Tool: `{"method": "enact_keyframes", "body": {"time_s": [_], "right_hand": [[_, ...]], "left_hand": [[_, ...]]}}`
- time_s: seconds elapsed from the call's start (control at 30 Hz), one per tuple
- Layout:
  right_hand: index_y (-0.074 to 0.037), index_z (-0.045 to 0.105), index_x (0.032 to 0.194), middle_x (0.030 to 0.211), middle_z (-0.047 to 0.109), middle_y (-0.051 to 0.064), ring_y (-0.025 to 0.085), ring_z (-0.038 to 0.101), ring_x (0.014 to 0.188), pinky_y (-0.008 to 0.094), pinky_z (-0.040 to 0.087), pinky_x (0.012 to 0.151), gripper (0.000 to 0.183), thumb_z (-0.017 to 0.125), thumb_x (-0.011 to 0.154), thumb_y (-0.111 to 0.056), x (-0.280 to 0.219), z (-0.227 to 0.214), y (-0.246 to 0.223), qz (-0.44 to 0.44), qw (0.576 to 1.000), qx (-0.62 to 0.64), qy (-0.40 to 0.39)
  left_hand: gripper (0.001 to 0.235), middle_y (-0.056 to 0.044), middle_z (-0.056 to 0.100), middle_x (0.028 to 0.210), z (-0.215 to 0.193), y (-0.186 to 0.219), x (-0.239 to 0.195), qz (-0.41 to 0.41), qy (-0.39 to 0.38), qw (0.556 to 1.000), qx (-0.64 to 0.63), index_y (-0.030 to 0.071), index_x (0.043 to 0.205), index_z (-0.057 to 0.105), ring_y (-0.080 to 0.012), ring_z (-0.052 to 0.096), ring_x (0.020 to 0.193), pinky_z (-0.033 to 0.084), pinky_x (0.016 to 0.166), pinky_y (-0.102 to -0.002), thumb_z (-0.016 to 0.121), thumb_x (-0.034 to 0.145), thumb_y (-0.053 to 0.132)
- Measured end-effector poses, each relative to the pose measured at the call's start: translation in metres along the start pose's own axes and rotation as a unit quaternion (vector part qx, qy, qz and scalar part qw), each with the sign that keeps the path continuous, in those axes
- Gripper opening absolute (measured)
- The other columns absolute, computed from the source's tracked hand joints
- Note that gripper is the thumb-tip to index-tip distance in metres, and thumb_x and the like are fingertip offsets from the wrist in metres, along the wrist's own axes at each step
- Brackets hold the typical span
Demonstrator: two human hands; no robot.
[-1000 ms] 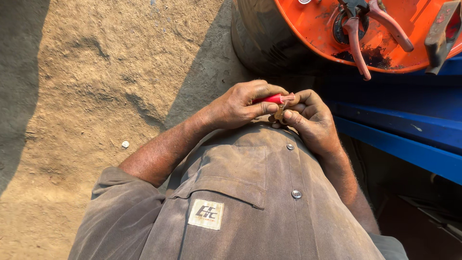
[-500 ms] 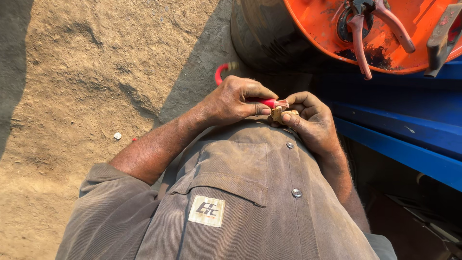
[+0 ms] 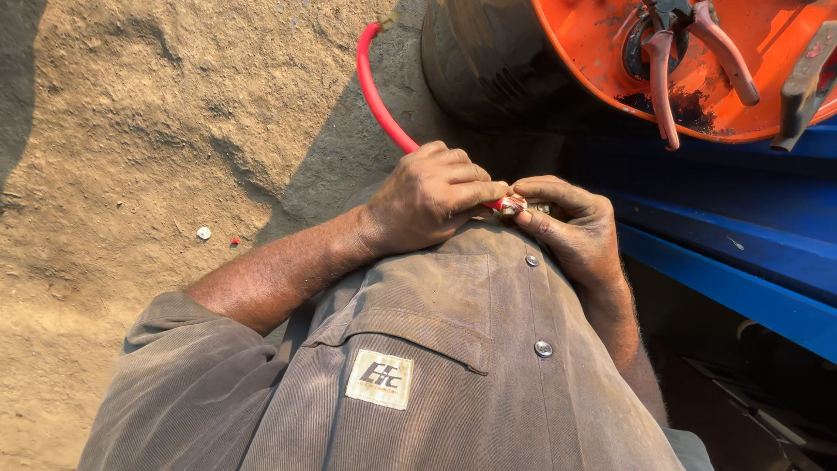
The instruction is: The person cuts a red hose with a hacksaw, strips the end with pliers, and attaches a brass fitting. They then tighten the fitting with a wrench.
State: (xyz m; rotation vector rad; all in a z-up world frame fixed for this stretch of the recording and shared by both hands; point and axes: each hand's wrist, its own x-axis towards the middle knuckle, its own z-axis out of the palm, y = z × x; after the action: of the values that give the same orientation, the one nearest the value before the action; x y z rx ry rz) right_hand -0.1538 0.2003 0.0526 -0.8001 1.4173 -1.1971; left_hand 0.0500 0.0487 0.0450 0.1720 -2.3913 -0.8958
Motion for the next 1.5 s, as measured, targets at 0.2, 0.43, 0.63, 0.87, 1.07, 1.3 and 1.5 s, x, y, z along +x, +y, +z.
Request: {"method": "enact_keyframes", "body": {"time_s": [0.2,0.43,0.63,0.87,1.07,1.3,1.5], "right_hand": [[0.000,0.073,0.117,0.107,0.076,0.012,0.016,0.074,0.100,0.030,0.063,0.088,0.029,0.080,0.090,-0.007,-0.001,0.000,0.003,-0.001,1.000,0.004,-0.008],[0.000,0.072,0.118,0.108,0.076,0.013,0.017,0.074,0.099,0.030,0.064,0.086,0.028,0.078,0.091,-0.007,-0.002,0.004,0.006,0.003,1.000,-0.010,0.008],[-0.002,0.073,0.120,0.114,0.075,0.013,0.017,0.073,0.104,0.030,0.063,0.090,0.030,0.079,0.091,-0.010,-0.003,0.003,0.005,-0.019,0.999,-0.048,-0.002],[-0.004,0.071,0.119,0.118,0.072,0.011,0.017,0.071,0.110,0.033,0.063,0.096,0.031,0.080,0.091,-0.012,-0.003,0.000,0.009,-0.086,0.995,-0.038,-0.039],[-0.002,0.074,0.114,0.118,0.072,0.013,0.019,0.071,0.107,0.033,0.063,0.093,0.017,0.072,0.098,-0.007,-0.002,-0.002,0.012,-0.041,0.998,0.039,-0.014],[0.000,0.072,0.116,0.127,0.067,0.016,0.018,0.069,0.113,0.033,0.059,0.101,0.017,0.068,0.100,0.002,-0.003,-0.007,0.022,-0.047,0.999,0.024,0.012],[0.003,0.056,0.132,0.139,0.057,0.014,0.019,0.063,0.121,0.032,0.053,0.108,0.036,0.073,0.100,0.000,0.006,0.000,0.032,-0.099,0.990,0.023,0.098]], "left_hand": [[0.029,-0.002,0.073,0.104,-0.001,0.006,-0.005,0.038,0.026,0.997,0.058,0.005,0.120,0.072,-0.0166,0.069,0.097,0.052,0.086,-0.035,0.075,0.095,0.019],[0.025,-0.003,0.071,0.103,-0.007,0.005,-0.003,0.090,0.014,0.988,0.126,0.004,0.118,0.072,-0.0157,0.067,0.095,0.051,0.083,-0.034,0.069,0.098,0.018],[0.019,-0.003,0.068,0.092,-0.008,0.003,0.004,0.097,-0.066,0.986,0.115,0.003,0.110,0.072,-0.0177,0.067,0.087,0.051,0.073,-0.035,0.070,0.097,0.017],[0.026,-0.008,0.071,0.090,-0.004,-0.004,0.014,-0.041,-0.121,0.987,-0.095,0.005,0.105,0.072,-0.0273,0.070,0.087,0.056,0.075,-0.041,0.079,0.088,0.023],[0.030,-0.006,0.077,0.097,0.001,-0.007,0.025,-0.268,-0.214,0.912,-0.227,0.008,0.107,0.071,-0.0200,0.078,0.094,0.061,0.084,-0.036,0.079,0.089,0.030],[0.044,-0.011,0.074,0.109,0.019,-0.017,0.014,-0.134,-0.097,0.955,-0.246,0.006,0.125,0.063,-0.0264,0.074,0.103,0.059,0.087,-0.039,0.080,0.090,0.026],[0.033,-0.006,0.075,0.107,0.042,-0.020,0.002,-0.133,-0.024,0.964,-0.230,0.012,0.122,0.071,-0.0249,0.076,0.097,0.061,0.085,-0.035,0.079,0.092,0.023]]}}
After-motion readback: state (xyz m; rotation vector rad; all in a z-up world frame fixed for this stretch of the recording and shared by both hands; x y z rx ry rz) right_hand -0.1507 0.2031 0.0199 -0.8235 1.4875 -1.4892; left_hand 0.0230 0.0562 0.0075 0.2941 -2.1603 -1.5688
